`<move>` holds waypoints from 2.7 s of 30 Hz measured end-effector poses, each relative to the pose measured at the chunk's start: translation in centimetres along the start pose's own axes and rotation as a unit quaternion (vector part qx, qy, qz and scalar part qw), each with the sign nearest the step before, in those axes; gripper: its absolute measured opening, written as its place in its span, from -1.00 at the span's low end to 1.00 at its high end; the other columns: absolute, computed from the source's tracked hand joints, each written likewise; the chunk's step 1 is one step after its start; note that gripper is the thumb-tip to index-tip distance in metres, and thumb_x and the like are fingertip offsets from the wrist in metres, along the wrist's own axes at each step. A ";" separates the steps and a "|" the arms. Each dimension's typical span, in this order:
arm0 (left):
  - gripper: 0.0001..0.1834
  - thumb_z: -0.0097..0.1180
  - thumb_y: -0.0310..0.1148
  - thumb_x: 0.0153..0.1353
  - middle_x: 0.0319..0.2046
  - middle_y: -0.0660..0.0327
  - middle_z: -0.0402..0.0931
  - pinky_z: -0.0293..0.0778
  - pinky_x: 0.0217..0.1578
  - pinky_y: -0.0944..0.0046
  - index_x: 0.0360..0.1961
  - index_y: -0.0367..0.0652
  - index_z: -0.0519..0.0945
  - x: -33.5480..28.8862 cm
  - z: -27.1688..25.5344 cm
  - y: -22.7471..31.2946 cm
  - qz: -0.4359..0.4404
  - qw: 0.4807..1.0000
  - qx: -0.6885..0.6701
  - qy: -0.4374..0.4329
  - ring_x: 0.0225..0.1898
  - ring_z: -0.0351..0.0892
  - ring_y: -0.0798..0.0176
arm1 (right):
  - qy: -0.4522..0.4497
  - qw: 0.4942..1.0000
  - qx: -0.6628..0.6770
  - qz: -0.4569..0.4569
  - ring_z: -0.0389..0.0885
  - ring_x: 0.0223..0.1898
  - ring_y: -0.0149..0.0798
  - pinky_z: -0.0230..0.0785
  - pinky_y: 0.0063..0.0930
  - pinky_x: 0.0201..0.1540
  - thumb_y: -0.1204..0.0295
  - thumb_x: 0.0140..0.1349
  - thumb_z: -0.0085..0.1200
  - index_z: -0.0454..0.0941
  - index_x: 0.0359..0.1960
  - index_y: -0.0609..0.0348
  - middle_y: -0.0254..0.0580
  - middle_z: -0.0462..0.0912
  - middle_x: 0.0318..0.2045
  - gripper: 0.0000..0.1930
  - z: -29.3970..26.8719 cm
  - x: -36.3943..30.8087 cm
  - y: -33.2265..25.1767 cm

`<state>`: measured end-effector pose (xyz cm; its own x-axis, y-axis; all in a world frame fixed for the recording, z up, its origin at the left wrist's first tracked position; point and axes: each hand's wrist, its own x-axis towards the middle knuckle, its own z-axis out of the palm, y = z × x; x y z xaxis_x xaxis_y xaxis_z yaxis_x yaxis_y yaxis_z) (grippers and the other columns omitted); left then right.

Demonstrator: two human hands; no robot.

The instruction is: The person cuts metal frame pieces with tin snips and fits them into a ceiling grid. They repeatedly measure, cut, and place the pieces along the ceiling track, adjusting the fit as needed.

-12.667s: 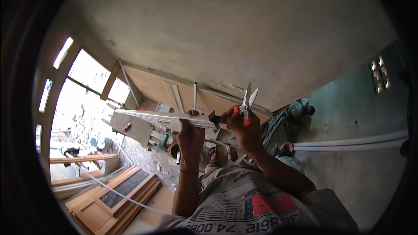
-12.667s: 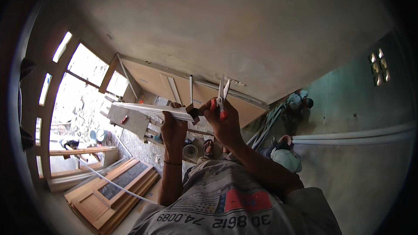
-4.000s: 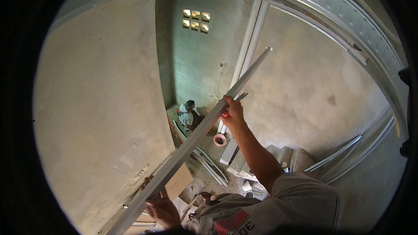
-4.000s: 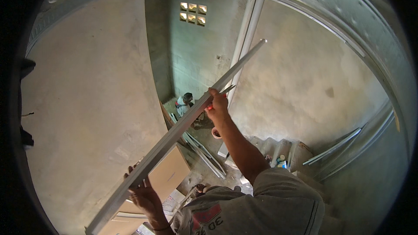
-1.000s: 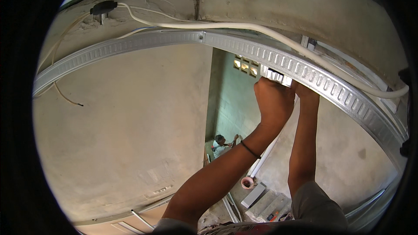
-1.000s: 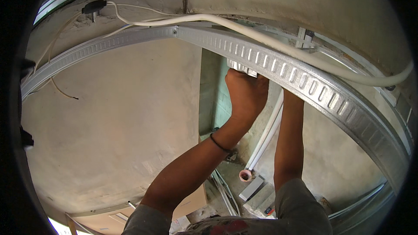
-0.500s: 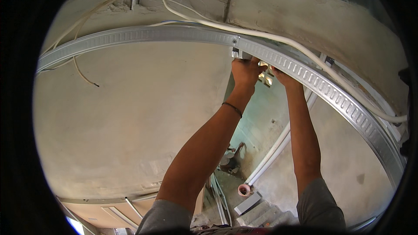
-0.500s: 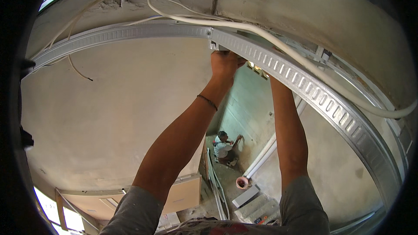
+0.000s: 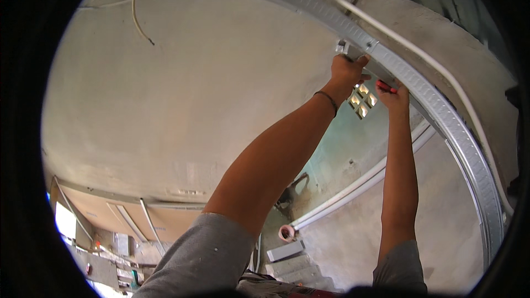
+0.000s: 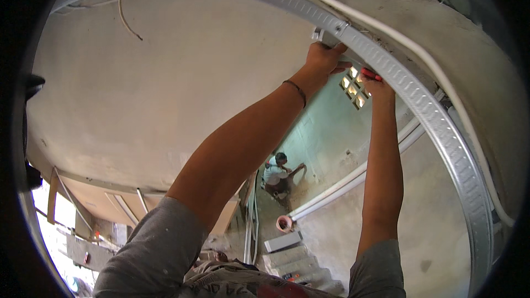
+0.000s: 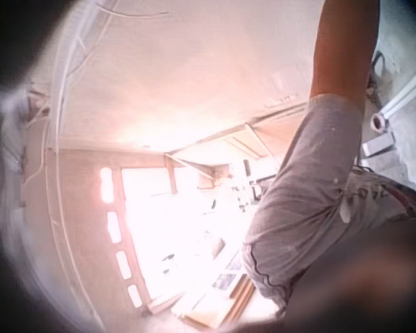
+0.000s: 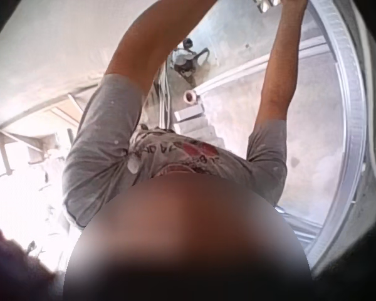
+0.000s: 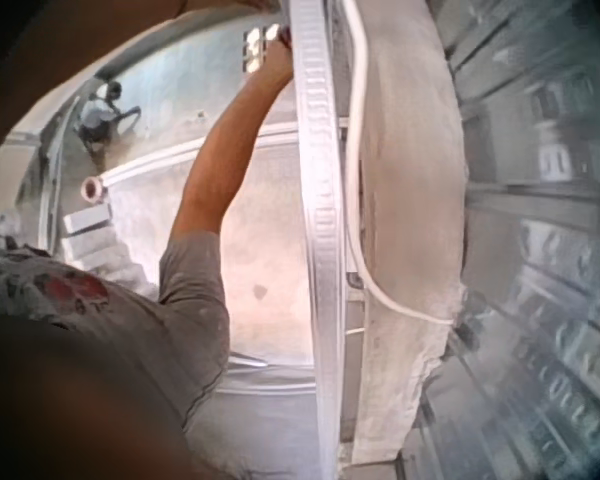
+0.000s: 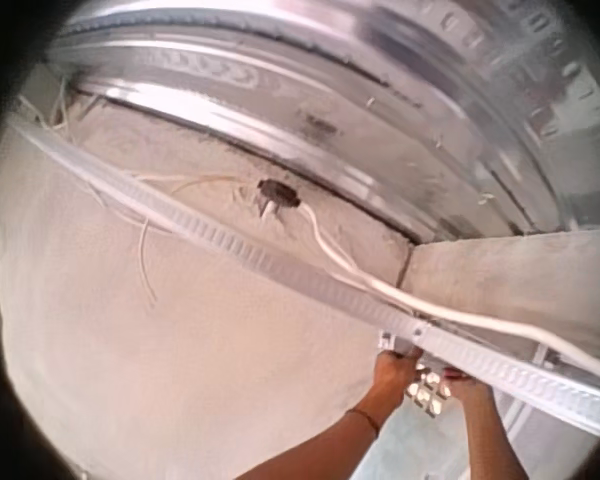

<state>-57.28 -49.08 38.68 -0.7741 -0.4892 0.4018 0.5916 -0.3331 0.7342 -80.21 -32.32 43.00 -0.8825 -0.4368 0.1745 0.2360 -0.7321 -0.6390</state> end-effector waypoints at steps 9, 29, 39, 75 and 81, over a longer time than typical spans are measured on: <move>-0.35 0.43 -0.28 0.28 0.16 -0.17 0.64 0.62 0.14 0.14 0.26 -0.47 0.49 -15.4 -2.0 -4.1 0.134 0.948 0.179 -0.226 0.09 0.73 0.04 | -0.015 0.991 0.110 -0.072 0.61 0.08 0.07 0.51 0.14 0.16 0.42 0.37 0.13 0.52 0.11 0.28 0.07 0.64 0.03 -0.67 -4.1 -12.7 -3.6; -0.67 0.49 -0.53 0.11 -0.15 0.08 0.80 0.68 -0.12 0.24 -0.06 -0.21 0.78 -26.5 1.0 6.9 0.258 0.860 0.153 -0.412 -0.14 0.83 0.12 | -0.368 0.905 0.214 0.008 0.52 0.29 0.00 0.48 -0.15 0.34 0.14 0.46 0.11 0.42 0.33 0.24 0.15 0.54 0.25 -0.45 -13.3 -32.2 -16.1; -0.73 0.54 -0.47 0.08 -0.18 0.10 0.80 0.67 0.12 0.03 -0.17 -0.20 0.78 -27.9 -0.4 5.2 0.265 0.835 0.184 -0.446 -0.13 0.82 0.05 | -0.262 0.958 0.115 -0.023 0.70 0.00 0.09 0.64 -0.07 0.19 0.21 0.39 0.17 0.53 -0.01 0.38 0.20 0.66 -0.07 -0.59 -8.1 -34.2 -15.3; -0.79 0.56 -0.47 0.07 -0.32 0.13 0.78 0.67 0.02 0.09 -0.29 -0.18 0.76 -29.7 -3.4 -0.5 0.169 0.859 0.204 -0.439 -0.29 0.80 0.11 | -0.098 -0.302 0.732 0.603 0.57 0.24 0.03 0.42 0.08 0.33 0.11 0.48 0.08 0.61 0.20 0.07 0.01 0.65 0.16 -0.59 -4.7 -23.5 -9.5; -0.69 0.57 -0.46 0.04 -0.22 0.09 0.79 0.63 0.12 0.05 -0.17 -0.24 0.76 -28.1 -3.7 1.0 0.259 0.867 0.239 -0.353 -0.16 0.81 0.07 | -0.129 -0.239 0.731 0.626 0.60 0.17 0.04 0.43 0.03 0.31 0.17 0.48 0.11 0.63 0.12 0.12 -0.01 0.67 0.11 -0.65 -5.6 -22.1 -9.1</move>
<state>-34.12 -38.70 26.08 -0.4772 0.1980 0.8562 0.8708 0.2381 0.4302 -65.16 -13.11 40.72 0.0699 -0.1684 0.9832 -0.5067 0.8430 0.1804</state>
